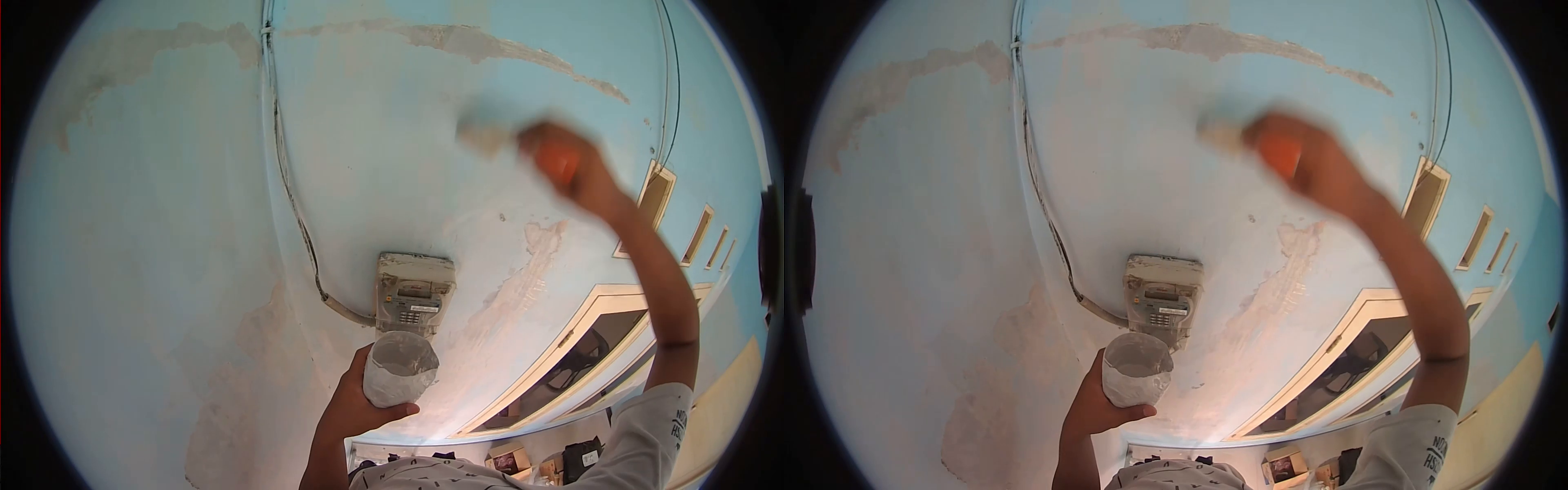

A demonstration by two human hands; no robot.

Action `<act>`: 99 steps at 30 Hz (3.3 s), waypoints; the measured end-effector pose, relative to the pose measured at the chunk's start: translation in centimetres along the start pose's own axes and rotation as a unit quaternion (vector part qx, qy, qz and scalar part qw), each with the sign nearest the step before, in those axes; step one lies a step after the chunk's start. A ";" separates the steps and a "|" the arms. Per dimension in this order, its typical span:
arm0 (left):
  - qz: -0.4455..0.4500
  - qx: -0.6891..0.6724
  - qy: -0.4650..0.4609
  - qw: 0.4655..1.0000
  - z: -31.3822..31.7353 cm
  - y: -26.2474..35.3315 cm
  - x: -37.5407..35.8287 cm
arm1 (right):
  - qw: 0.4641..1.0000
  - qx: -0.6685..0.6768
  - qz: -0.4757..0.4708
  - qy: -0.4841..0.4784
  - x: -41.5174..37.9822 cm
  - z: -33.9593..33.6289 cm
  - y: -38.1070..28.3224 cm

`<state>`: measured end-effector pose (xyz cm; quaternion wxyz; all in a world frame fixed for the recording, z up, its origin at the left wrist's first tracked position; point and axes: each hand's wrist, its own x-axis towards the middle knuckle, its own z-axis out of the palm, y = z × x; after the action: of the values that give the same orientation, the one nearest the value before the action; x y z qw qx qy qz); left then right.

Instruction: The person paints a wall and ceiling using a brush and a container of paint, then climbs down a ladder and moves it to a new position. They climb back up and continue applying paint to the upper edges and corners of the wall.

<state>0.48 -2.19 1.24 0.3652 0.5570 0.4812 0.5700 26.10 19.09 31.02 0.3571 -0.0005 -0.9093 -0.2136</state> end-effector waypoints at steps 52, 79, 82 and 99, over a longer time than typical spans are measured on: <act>0.023 0.012 0.005 1.000 3.0 0.3 1.5 | 0.976 0.017 0.117 0.182 -0.6 -6.2 5.6; 0.102 -0.001 0.003 0.995 4.4 -1.3 1.3 | 0.881 0.439 0.172 -0.046 -6.2 3.9 -12.9; 0.097 0.011 -0.006 0.995 4.6 -1.0 1.2 | 0.892 0.430 0.130 -0.057 -5.5 4.9 -13.5; 0.101 0.002 -0.014 0.995 4.4 -1.4 1.1 | 0.878 0.443 0.112 -0.139 -4.8 7.1 -14.3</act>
<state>4.56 -0.14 -0.17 0.3115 0.6112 0.4183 0.5954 22.88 9.58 17.71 0.2118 0.0269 -0.9430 0.2554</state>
